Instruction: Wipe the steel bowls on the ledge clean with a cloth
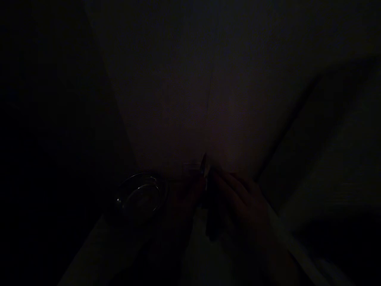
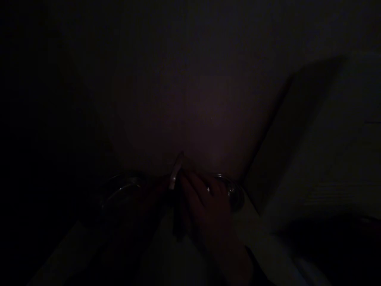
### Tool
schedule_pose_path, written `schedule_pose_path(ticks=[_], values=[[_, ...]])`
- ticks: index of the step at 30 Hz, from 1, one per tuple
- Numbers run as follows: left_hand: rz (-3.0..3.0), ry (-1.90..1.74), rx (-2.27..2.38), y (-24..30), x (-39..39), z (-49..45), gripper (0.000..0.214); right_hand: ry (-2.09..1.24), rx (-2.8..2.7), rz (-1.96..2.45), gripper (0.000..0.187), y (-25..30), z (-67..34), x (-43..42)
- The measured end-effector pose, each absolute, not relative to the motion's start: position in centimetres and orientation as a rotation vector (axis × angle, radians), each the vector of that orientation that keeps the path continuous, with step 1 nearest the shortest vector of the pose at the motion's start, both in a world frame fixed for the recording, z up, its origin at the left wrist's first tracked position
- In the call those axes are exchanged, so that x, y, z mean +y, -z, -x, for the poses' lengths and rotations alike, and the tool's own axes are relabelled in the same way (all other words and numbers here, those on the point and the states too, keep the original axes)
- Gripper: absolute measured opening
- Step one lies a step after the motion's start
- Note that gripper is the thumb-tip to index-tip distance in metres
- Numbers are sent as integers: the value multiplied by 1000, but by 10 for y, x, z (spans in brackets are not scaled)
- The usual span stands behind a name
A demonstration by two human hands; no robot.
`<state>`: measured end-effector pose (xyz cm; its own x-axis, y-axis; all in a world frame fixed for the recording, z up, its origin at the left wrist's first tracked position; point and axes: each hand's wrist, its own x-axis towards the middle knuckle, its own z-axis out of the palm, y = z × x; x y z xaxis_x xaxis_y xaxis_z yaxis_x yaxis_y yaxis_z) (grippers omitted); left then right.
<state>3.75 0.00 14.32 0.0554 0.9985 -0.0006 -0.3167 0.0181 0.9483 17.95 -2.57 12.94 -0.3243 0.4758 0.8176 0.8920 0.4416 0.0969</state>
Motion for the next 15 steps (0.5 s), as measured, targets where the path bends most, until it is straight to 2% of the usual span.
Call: schedule_pose_path(ticks=[15], values=[[-996, -1335, 954, -140, -1, -38, 18, 743, -2006, 1134, 36, -130, -177, -27]])
